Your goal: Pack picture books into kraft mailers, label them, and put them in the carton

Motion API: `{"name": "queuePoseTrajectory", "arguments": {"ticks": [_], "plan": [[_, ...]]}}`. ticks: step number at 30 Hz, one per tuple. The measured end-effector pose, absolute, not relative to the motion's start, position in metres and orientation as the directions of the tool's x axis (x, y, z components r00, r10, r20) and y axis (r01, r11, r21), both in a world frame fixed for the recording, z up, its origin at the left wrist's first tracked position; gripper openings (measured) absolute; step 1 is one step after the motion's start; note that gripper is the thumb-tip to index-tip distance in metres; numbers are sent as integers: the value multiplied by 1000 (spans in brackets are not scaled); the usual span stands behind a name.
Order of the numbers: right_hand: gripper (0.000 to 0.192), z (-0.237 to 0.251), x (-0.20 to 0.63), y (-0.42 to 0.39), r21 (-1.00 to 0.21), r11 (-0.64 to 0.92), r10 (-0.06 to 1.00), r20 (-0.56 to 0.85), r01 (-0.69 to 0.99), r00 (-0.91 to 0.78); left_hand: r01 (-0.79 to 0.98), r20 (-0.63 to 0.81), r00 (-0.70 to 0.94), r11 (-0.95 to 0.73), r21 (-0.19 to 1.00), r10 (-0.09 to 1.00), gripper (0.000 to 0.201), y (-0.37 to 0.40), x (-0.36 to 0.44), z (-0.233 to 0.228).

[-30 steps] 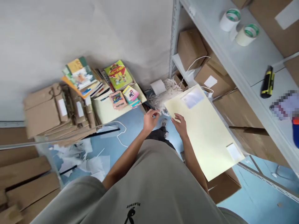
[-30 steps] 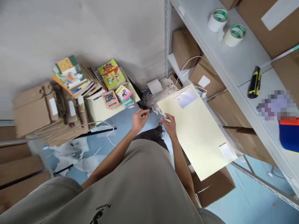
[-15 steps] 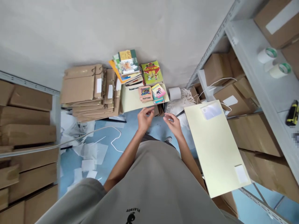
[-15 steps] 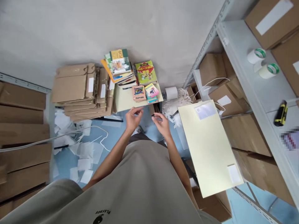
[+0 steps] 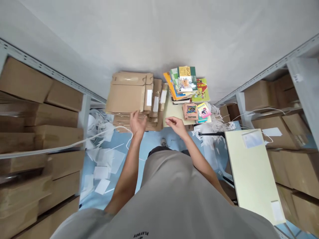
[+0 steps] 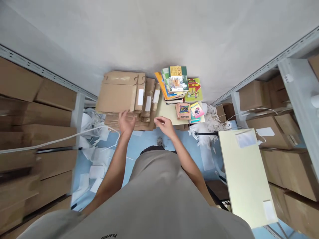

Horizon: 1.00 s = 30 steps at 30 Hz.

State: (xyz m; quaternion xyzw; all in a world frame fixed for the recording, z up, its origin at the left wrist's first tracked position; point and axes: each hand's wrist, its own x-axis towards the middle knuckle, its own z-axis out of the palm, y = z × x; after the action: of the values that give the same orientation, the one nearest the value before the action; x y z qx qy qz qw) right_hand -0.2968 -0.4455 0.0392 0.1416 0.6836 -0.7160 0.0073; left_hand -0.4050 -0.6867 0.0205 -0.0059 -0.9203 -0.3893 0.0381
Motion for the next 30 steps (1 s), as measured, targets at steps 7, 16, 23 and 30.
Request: {"name": "queuePoseTrajectory", "arguments": {"ticks": [7, 16, 23, 30], "plan": [[70, 36, -339, -499, -958, -101, 148, -281, 268, -948, 180, -70, -962, 810, 558, 263, 83, -727, -467, 10], [75, 46, -362, -505, -955, -108, 218, -292, 275, -931, 214, 210, -975, 581, 785, 75, 45, -751, -458, 5], [74, 80, -368, -485, -978, -108, 295, -202, 177, -934, 220, 481, -725, 497, 839, -492, 57, -750, -486, 121], [51, 132, -305, -375, -986, 165, 704, 119, -2, -700, 417, 504, -802, 305, 856, -319, 70, -671, -468, 182]]}}
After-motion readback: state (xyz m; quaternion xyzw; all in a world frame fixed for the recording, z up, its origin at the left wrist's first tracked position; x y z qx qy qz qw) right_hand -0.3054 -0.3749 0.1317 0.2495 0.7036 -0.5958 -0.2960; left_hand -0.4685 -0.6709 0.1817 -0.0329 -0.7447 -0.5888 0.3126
